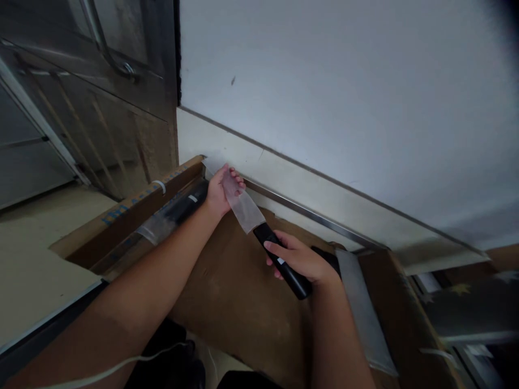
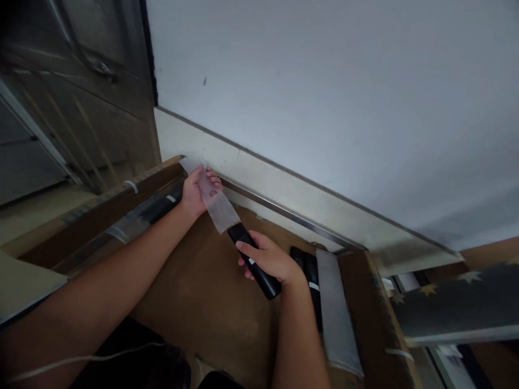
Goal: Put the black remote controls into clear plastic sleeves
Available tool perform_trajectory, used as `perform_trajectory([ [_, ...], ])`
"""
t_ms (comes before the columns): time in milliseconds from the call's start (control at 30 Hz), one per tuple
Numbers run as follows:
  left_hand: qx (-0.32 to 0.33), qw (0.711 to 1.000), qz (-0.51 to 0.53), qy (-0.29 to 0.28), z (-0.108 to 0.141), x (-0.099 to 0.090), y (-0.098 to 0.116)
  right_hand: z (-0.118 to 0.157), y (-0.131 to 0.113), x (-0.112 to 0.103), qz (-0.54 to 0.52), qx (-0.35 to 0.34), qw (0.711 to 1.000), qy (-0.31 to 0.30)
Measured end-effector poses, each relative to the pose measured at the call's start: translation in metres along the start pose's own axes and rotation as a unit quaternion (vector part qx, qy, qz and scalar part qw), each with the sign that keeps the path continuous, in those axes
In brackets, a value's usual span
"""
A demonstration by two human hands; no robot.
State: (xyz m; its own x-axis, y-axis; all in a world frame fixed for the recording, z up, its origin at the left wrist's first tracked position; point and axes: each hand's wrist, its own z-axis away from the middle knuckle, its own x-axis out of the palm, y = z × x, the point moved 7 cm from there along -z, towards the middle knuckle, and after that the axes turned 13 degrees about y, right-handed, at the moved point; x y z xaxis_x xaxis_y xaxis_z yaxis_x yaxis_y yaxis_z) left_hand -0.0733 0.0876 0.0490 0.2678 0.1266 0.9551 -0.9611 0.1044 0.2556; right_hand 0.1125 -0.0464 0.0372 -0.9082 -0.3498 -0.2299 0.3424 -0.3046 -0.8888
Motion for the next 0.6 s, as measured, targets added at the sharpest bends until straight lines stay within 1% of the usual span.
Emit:
perform_trajectory([
  [133,-0.019,1.000,-0.014,-0.001,0.003,0.004,-0.011,-0.003,-0.004,0.004,-0.002,-0.017,1.000,0.001],
  [233,-0.032,0.999,-0.018,-0.008,0.006,0.008,-0.015,-0.003,-0.004,0.002,0.003,-0.003,1.000,0.010],
  [267,-0.033,0.999,-0.018,-0.007,0.006,0.009,-0.015,-0.004,-0.003,0.000,-0.001,0.005,1.000,0.025],
  [333,-0.031,0.999,-0.015,-0.001,0.005,0.008,-0.014,-0.009,-0.003,-0.008,-0.019,0.007,0.996,0.083],
  [400,-0.028,1.000,-0.005,-0.003,0.005,0.008,-0.013,-0.014,-0.007,-0.017,-0.051,-0.026,0.985,0.160],
  [467,-0.030,0.999,0.004,-0.015,0.005,0.010,-0.013,-0.018,-0.013,-0.020,-0.083,-0.069,0.970,0.219],
  [533,-0.032,0.999,0.004,-0.017,0.006,0.011,-0.014,-0.021,-0.016,-0.018,-0.108,-0.092,0.958,0.247],
  [600,-0.027,1.000,0.000,-0.007,0.007,0.012,-0.013,-0.022,-0.017,-0.014,-0.125,-0.097,0.953,0.257],
])
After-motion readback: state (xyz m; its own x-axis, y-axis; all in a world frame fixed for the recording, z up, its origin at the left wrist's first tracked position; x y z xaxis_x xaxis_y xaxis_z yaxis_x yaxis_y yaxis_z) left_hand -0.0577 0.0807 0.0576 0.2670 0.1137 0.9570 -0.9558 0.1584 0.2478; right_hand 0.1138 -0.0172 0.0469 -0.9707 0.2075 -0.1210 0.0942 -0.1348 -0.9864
